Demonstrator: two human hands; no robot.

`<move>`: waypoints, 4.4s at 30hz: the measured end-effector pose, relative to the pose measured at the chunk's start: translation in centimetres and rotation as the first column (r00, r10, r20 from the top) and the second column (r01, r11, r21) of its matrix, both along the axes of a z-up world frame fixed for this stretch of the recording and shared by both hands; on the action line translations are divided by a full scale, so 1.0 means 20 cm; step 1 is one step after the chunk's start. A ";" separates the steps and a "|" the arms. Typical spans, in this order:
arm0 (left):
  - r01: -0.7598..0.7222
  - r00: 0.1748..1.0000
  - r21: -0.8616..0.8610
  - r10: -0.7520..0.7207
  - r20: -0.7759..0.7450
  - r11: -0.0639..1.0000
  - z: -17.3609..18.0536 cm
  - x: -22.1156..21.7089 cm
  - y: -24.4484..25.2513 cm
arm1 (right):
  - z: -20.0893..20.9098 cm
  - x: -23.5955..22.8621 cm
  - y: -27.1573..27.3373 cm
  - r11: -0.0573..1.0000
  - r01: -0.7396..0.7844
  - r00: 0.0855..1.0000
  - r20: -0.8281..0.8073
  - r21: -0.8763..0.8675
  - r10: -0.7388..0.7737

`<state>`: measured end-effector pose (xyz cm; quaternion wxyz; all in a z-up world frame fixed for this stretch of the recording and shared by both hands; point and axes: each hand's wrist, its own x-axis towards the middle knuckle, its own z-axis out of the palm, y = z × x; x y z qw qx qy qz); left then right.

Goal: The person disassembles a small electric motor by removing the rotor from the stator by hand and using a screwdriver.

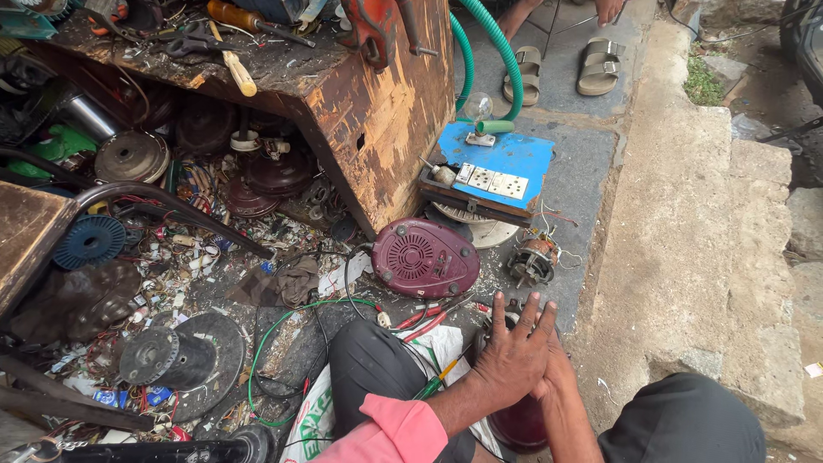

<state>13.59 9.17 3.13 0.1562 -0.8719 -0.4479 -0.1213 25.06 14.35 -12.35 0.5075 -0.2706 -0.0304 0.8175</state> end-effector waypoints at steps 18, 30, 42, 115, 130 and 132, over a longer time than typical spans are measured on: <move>0.090 0.989 0.016 -0.091 0.117 0.996 -0.12 -0.11 0.02 | 0.20 -0.02 -0.04 0.982 -0.008 0.978 0.205 -0.188 0.047; 0.118 0.971 0.070 -0.130 0.199 0.991 -0.12 -0.11 0.01 | 0.11 0.00 -0.01 0.985 -0.039 0.988 0.140 -0.169 0.063; 0.084 0.827 0.026 -0.085 0.555 0.996 0.19 -0.14 -0.03 | 0.16 -0.02 0.00 0.988 -0.005 0.988 0.150 -0.153 0.028; -0.316 0.908 0.674 0.008 0.418 0.668 1.06 -0.29 -0.25 | 0.35 -0.03 -0.04 0.989 -0.068 0.972 0.214 -0.133 0.095; -0.332 0.916 0.680 0.050 0.399 0.654 1.12 -0.33 -0.19 | 0.27 -0.03 -0.03 0.988 -0.072 0.971 0.215 -0.135 0.100; -0.319 0.920 0.677 0.046 0.389 0.664 1.17 -0.33 -0.17 | 0.27 -0.03 -0.03 0.986 -0.056 0.972 0.216 -0.157 0.090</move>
